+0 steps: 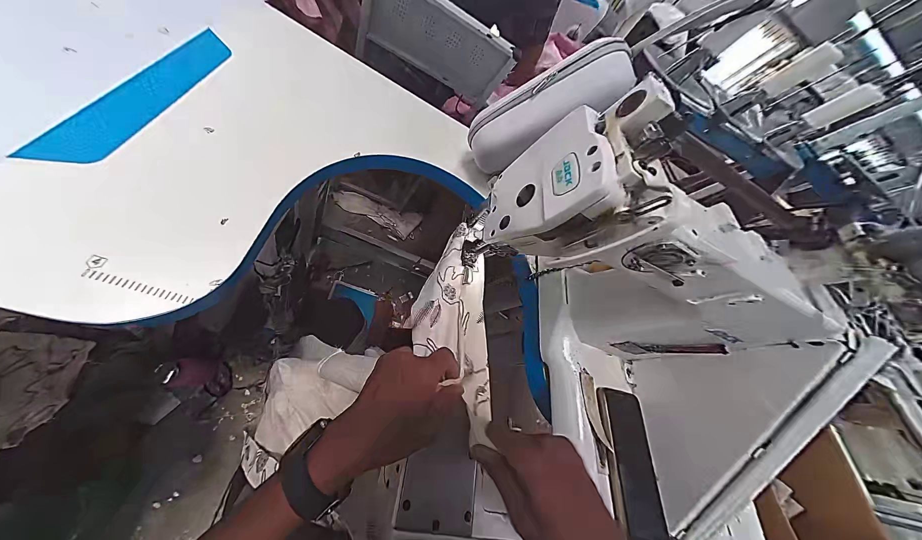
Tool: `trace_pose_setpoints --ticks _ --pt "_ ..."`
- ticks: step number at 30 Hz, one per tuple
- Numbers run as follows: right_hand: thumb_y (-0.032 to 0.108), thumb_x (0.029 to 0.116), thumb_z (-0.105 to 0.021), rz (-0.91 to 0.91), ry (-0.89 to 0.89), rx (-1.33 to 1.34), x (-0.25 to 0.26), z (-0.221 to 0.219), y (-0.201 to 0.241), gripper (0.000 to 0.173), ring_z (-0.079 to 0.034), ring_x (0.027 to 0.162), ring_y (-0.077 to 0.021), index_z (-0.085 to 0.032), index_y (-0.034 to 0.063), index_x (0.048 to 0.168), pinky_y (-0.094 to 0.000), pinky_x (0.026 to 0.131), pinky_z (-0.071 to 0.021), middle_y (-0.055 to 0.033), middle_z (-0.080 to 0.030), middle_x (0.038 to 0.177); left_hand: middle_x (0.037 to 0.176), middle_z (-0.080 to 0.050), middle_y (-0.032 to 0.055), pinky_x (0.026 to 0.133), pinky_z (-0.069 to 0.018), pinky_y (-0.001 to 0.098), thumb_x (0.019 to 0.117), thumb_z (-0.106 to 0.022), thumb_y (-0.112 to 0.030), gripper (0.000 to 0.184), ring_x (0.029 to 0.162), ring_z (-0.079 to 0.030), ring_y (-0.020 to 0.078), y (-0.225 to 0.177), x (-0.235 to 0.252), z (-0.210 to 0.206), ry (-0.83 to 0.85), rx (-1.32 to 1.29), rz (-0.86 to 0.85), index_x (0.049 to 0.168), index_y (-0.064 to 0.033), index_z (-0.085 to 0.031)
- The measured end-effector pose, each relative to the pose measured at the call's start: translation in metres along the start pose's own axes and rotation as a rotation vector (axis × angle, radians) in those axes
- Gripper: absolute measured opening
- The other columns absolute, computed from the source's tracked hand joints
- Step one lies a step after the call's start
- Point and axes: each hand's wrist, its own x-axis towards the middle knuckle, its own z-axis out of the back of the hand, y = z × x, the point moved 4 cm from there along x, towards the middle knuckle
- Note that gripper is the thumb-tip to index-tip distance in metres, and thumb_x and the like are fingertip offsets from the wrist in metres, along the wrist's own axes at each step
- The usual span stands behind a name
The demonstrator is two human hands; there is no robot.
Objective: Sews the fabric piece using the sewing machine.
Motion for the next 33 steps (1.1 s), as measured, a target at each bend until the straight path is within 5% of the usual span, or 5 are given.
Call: trace_pose_setpoints --ticks 12,17,23,30,33 --pt "0.026 0.0926 -0.065 0.107 0.136 0.017 0.023 0.019 -0.008 0.034 -0.060 0.049 -0.0315 -0.063 0.0029 0.068 -0.0485 0.046 -0.0429 -0.0124 -0.055 0.052 0.055 -0.059 0.0044 0.046 -0.0498 0.0368 0.0947 -0.061 -0.027 0.025 0.046 -0.060 0.0206 -0.005 0.000 -0.013 -0.249 0.129 0.112 0.094 -0.0047 -0.072" --pt "0.030 0.0966 -0.059 0.177 0.082 0.049 0.028 0.013 -0.016 0.038 -0.052 0.043 -0.0251 -0.058 0.0051 0.068 -0.0404 0.042 -0.0367 -0.0074 -0.045 0.048 0.050 -0.053 0.0014 0.045 -0.0407 0.0306 0.0946 -0.058 -0.023 0.024 0.042 -0.051 0.0169 0.000 -0.007 -0.023 -0.325 0.219 -0.063 0.078 -0.0082 -0.067" --pt "0.028 0.0934 -0.056 0.146 0.032 -0.201 0.045 0.017 -0.011 0.028 -0.053 0.041 -0.0240 -0.061 0.0097 0.072 -0.0382 0.040 -0.0359 -0.0034 -0.045 0.047 0.048 -0.051 0.0029 0.041 -0.0393 0.0320 0.0926 -0.057 -0.019 0.024 0.038 -0.049 0.0187 0.004 -0.005 -0.023 -0.320 0.195 -0.092 0.093 -0.0038 -0.076" --pt "0.022 0.0975 -0.056 -0.002 0.083 -0.101 0.070 0.011 -0.022 0.025 -0.063 0.058 -0.0349 -0.064 0.0033 0.083 -0.0504 0.055 -0.0471 -0.0114 -0.055 0.058 0.052 -0.057 0.0063 0.043 -0.0460 0.0374 0.0925 -0.058 -0.018 0.024 0.043 -0.057 0.0210 -0.001 -0.002 -0.020 -0.269 0.095 -0.025 0.094 -0.0011 -0.076" --pt "0.020 0.0962 -0.062 -0.132 0.301 -0.054 0.051 0.003 -0.041 0.023 -0.069 0.078 -0.0440 -0.070 -0.0017 0.094 -0.0612 0.069 -0.0507 -0.0217 -0.068 0.076 0.059 -0.063 0.0073 0.048 -0.0503 0.0370 0.0945 -0.063 -0.022 0.023 0.049 -0.062 0.0183 0.002 -0.041 0.000 -0.178 -0.056 0.115 0.087 -0.0023 -0.071"
